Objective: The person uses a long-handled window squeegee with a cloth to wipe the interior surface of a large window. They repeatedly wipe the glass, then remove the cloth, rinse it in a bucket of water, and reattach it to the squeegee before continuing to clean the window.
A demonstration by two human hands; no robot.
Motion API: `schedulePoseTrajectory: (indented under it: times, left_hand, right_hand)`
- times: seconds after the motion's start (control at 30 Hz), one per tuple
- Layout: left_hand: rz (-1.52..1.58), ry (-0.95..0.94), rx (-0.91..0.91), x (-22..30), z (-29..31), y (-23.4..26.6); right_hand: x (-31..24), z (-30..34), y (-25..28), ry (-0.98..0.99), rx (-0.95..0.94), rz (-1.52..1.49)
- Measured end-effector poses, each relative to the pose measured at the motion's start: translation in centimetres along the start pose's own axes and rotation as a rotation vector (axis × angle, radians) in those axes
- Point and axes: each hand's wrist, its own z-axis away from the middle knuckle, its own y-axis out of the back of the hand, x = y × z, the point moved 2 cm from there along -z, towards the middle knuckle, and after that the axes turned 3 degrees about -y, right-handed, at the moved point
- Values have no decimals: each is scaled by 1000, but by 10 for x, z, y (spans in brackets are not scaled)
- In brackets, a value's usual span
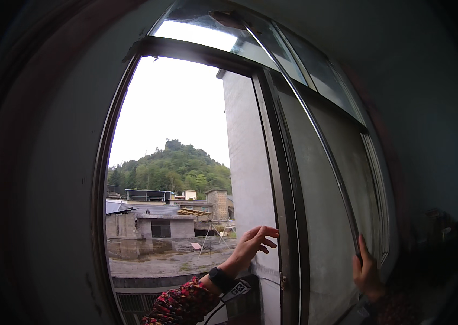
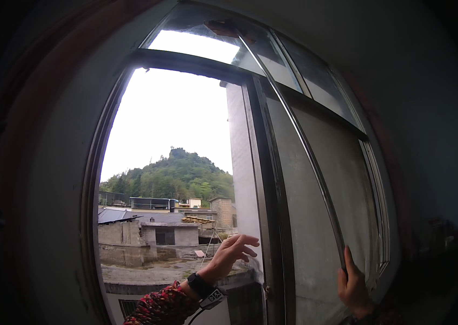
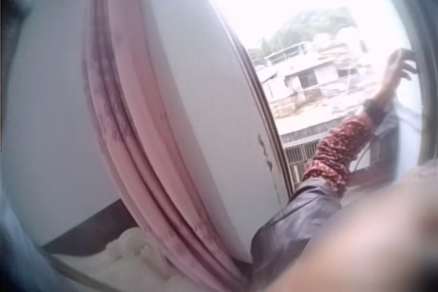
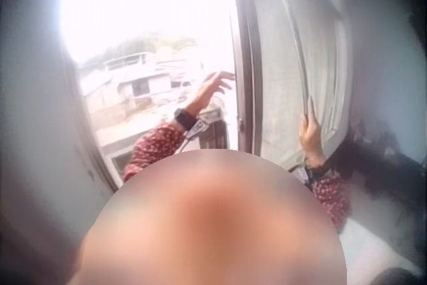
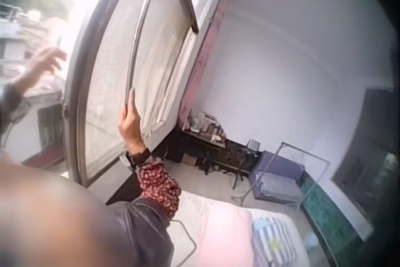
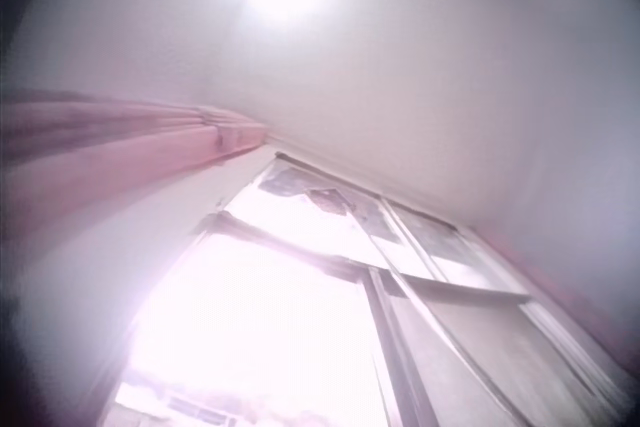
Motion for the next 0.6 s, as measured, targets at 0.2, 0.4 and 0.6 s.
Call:
schedulePoseTrajectory:
  times: [0.2, 0.4, 0.6]
  left_hand:
    - [11, 24, -72, -16, 0, -24]
    - [33, 49, -53, -19, -1, -22]
    - [13, 32, 7, -11, 3, -10]
  right_hand:
    - [39, 237, 24, 110, 40, 211]
    - [61, 167, -1, 71, 85, 165]
    - [-13, -82, -17, 188, 81, -62]
